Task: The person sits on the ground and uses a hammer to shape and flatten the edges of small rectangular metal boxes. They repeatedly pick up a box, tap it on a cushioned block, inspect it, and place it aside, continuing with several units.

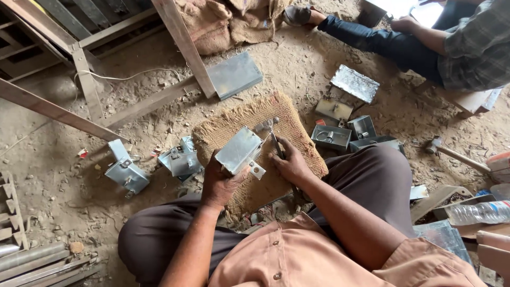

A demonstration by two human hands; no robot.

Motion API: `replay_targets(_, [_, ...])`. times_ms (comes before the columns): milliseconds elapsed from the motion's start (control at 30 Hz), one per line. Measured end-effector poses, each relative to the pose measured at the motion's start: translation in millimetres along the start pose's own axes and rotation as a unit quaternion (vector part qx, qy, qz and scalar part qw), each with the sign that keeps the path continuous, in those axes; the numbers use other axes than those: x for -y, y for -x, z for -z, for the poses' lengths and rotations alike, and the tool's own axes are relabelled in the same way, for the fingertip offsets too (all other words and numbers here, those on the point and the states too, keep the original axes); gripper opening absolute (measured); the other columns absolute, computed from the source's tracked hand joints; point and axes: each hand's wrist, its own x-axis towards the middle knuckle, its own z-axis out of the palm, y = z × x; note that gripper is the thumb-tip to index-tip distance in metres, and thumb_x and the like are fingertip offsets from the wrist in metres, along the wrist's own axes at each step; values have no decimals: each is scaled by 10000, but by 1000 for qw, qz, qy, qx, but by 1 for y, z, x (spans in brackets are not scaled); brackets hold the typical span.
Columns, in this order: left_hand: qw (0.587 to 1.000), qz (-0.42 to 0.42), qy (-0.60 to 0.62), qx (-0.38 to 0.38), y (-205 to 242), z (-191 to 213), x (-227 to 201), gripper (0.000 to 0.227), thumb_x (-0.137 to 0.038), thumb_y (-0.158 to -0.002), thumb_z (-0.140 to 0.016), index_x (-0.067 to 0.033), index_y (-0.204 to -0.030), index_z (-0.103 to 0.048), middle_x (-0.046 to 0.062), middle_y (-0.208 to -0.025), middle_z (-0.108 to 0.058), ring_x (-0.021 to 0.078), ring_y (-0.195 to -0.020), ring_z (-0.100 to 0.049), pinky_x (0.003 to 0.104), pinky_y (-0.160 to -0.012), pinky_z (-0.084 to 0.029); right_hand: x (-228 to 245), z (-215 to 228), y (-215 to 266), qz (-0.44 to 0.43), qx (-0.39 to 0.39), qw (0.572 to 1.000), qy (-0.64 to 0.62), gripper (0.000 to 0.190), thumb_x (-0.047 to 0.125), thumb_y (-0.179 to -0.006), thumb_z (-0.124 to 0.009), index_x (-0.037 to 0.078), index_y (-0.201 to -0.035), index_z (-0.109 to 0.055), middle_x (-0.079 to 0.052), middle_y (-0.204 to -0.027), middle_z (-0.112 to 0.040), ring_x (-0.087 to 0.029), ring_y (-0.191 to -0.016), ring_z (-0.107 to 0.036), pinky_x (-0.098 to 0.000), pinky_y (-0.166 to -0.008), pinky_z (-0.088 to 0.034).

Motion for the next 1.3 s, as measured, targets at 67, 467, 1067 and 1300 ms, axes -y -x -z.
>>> replay_targets(67, [1000,-5,-8,4,0,1,-1,563,-327,-803,-854,-37,-1203,-584,95,-1114,-741,225,-1043,-719,352,-911,-582,3,0,2,-9,1,1000,9,659,226,-954,-680,183,-1549,-402,-162,-1171,-727,-132,-785,-674,-281,-668,-564])
replay_targets(467, [999,-32,-9,22,-4,0,-8,506,-251,-810,-822,-32,-1221,-624,119,-1118,-745,235,-1007,-721,358,-873,-569,-21,-6,-7,64,-27,997,29,618,214,-950,-709,153,-1512,-460,-160,-1253,-700,-181,-1013,-694,-330,-834,-577])
replay_targets(1067, [997,-5,66,33,0,1,5,583,-285,-838,-853,-20,-1268,-563,98,-1149,-722,192,-1070,-700,341,-941,-572,0,-4,-2,-30,-17,999,41,661,234,-952,-672,191,-1545,-384,-198,-1305,-661,-195,-985,-726,-305,-799,-612])
replay_targets(1300, [998,-2,55,34,0,2,7,595,-290,-830,-854,-28,-1271,-553,98,-1156,-728,191,-1085,-707,348,-956,-579,-5,-4,-2,-17,-13,999,42,668,276,-948,-691,178,-1543,-403,-215,-1239,-723,-220,-961,-715,-324,-778,-579])
